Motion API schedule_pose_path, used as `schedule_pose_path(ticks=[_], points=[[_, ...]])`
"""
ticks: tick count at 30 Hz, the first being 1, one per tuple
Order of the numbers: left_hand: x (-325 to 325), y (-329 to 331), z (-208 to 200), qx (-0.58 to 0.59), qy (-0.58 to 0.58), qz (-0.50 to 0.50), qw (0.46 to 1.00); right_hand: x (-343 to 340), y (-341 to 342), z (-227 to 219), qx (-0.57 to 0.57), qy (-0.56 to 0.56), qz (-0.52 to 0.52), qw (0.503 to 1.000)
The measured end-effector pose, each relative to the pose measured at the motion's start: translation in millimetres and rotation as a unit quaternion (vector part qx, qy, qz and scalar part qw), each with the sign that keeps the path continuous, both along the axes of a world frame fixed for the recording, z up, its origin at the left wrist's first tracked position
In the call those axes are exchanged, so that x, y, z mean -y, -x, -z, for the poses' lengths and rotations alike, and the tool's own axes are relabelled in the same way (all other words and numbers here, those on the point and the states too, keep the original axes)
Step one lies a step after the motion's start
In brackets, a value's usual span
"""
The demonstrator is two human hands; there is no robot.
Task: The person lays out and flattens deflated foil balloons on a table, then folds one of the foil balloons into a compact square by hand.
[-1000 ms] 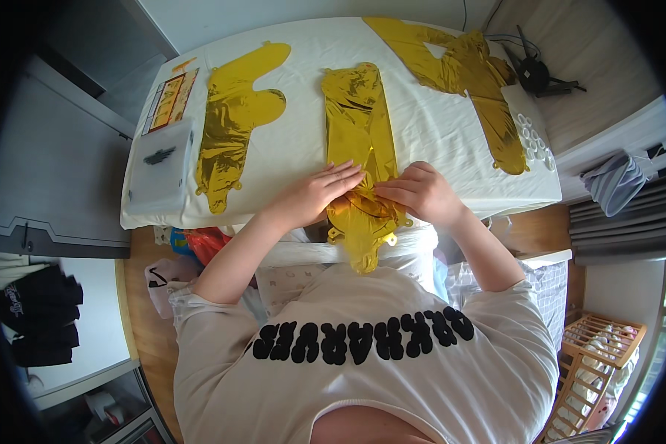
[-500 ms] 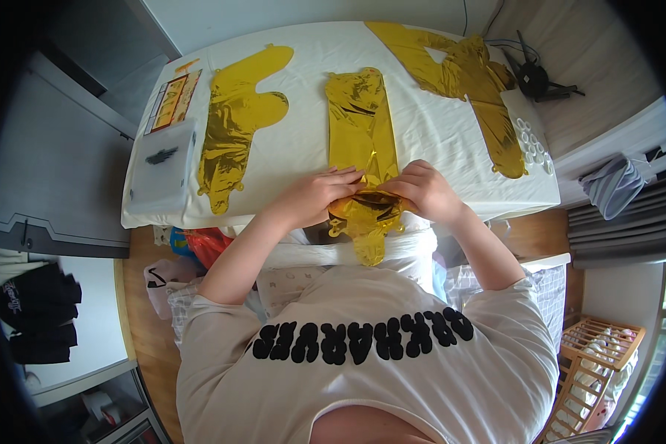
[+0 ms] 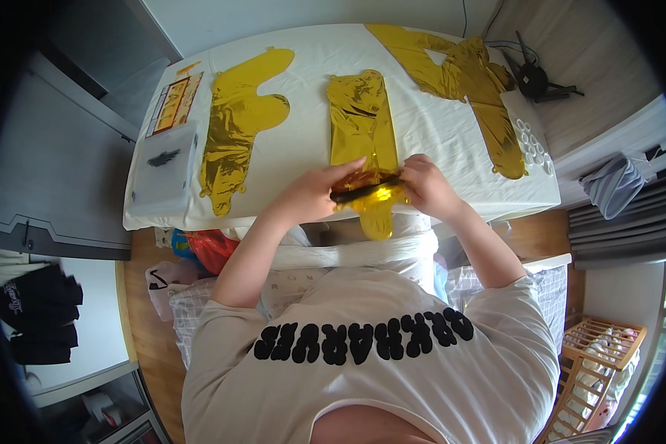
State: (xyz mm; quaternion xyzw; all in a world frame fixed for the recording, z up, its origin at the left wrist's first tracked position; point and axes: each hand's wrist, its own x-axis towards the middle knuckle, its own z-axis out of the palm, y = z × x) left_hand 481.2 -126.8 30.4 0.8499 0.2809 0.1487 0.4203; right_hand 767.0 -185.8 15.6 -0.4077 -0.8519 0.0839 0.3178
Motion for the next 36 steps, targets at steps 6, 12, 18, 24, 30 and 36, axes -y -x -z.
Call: schedule_pose_path(ticks=[6, 12, 18, 24, 30, 36], points=[[-6, -6, 7, 0.184, 0.100, -0.064, 0.976, -13, 2, -8, -0.008, 0.220, 0.116, 0.968], [-14, -5, 29, 0.253, 0.118, -0.161, 0.947, -24, 8, -16, -0.102, 0.376, 0.182, 0.903], [-1, 10, 25, 0.129, 0.015, -0.233, 0.964, -33, 4, -14, -0.082, 0.408, 0.185, 0.890], [4, 8, 28, 0.135, -0.007, -0.221, 0.966, -38, 11, -26, -0.051, 0.414, 0.174, 0.892], [6, 3, 29, 0.119, -0.060, -0.230, 0.964, -46, 14, -30, -0.016, 0.428, 0.184, 0.885], [10, -2, 28, 0.101, -0.095, -0.243, 0.960, -60, 14, -31, -0.047, 0.511, 0.177, 0.840]])
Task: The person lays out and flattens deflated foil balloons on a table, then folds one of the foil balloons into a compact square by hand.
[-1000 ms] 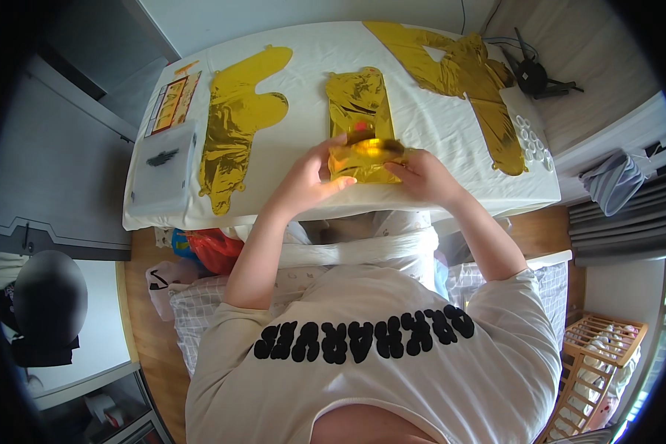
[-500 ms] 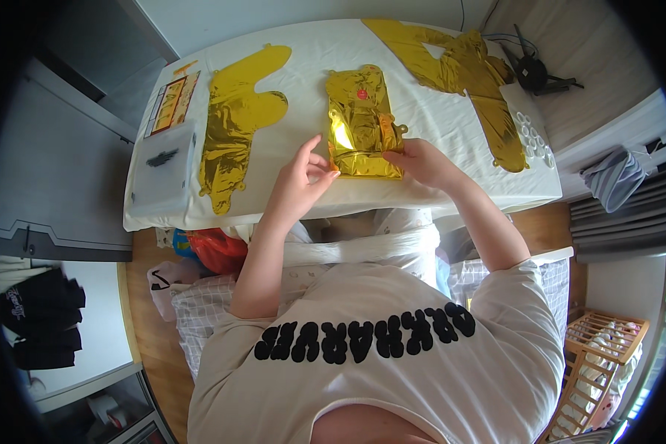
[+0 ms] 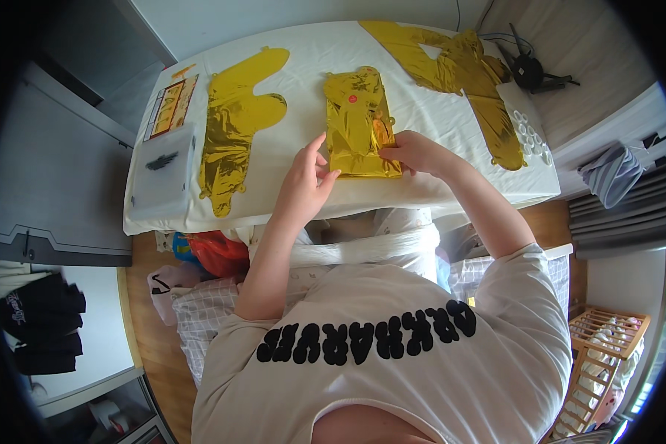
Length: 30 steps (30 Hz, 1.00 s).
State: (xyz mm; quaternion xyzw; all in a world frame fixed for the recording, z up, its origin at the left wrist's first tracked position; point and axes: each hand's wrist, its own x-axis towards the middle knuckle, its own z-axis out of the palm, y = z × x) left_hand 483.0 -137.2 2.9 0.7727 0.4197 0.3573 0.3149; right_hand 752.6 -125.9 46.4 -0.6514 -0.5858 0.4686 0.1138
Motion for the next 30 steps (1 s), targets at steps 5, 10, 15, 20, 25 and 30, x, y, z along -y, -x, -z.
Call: schedule_pose_path(ticks=[5, 10, 15, 20, 25, 30], points=[[2, -4, -3, -0.045, -0.018, -0.004, 0.999, -11, -9, 8, -0.048, 0.037, -0.005, 0.998], [11, -11, 3, -0.109, -0.122, -0.064, 0.984, -10, -6, 6, -0.053, 0.038, -0.001, 0.998], [56, -31, 9, -0.186, -0.238, 0.016, 0.953, -12, -10, 11, -0.045, 0.031, -0.007, 0.998], [69, -36, 24, -0.269, -0.210, -0.014, 0.940, -8, -7, 2, -0.047, 0.030, 0.003, 0.998], [69, -37, 28, -0.277, -0.205, -0.023, 0.939, -7, -3, 0, -0.038, 0.044, 0.008, 0.998], [70, -39, 28, -0.296, -0.209, -0.032, 0.932, -9, -6, 5, -0.043, 0.045, 0.000, 0.998]])
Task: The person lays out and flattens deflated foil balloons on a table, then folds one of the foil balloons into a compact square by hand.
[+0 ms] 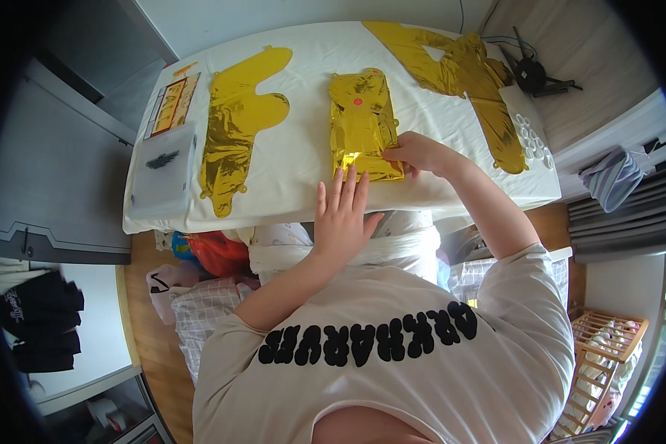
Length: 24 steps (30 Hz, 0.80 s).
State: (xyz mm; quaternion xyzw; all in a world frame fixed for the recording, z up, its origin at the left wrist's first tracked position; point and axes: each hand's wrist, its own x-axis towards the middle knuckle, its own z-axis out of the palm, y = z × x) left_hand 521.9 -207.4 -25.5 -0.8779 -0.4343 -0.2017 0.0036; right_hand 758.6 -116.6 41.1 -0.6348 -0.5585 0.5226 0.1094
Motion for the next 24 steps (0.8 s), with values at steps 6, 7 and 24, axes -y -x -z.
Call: schedule_pose_path(ticks=[6, 7, 24], points=[[-1, 0, -3, 0.009, -0.007, -0.001, 1.000, -3, -2, 7, -0.002, -0.013, 0.002, 1.000], [-1, 0, -4, 0.014, -0.002, 0.004, 1.000, -2, -1, 6, 0.005, -0.015, 0.005, 1.000], [-1, -2, -8, 0.018, -0.003, 0.001, 1.000, 91, 10, 14, -0.137, -0.270, 0.172, 0.937]])
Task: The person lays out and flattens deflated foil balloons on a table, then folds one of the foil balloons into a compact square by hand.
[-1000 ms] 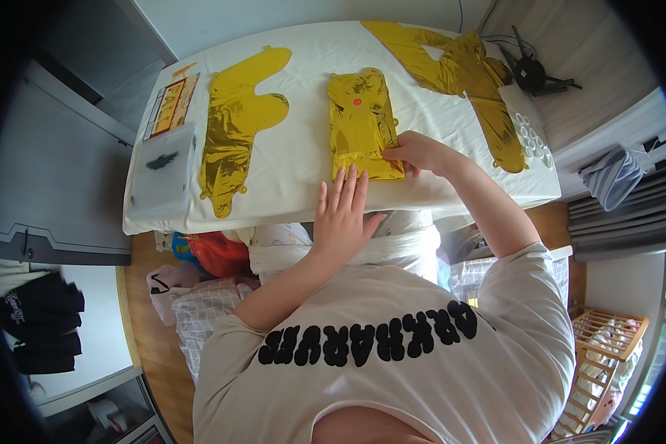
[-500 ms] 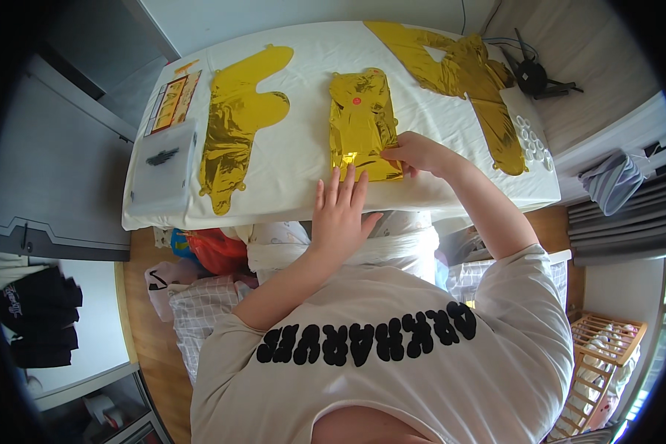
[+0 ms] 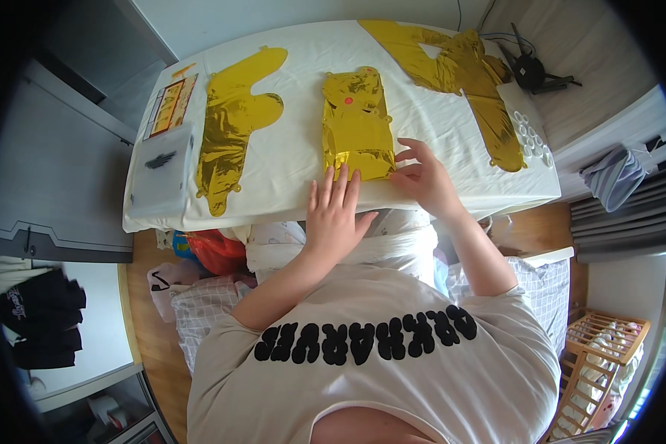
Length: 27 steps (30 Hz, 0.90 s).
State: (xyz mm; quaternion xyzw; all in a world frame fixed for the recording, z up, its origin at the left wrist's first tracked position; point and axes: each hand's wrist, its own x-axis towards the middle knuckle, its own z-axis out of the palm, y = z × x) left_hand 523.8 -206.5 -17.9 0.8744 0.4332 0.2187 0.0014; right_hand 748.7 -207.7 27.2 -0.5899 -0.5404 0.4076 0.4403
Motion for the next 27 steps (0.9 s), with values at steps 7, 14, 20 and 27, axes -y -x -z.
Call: schedule_pose_path(ticks=[7, 14, 20, 27], points=[[0, 2, 3, -0.004, 0.000, 0.003, 1.000, 4, 11, -1, 0.025, -0.003, 0.043, 0.999], [-4, 6, -3, 0.046, 0.017, 0.012, 0.999, 15, 17, 14, 0.345, -0.313, 0.040, 0.884], [-13, 19, -12, 0.193, 0.062, 0.080, 0.976, 12, 17, 24, 0.462, -0.326, -0.003, 0.825], [-47, 69, -22, 0.140, 0.064, 0.034, 0.988, 13, 16, 27, 0.427, -0.310, -0.022, 0.849]])
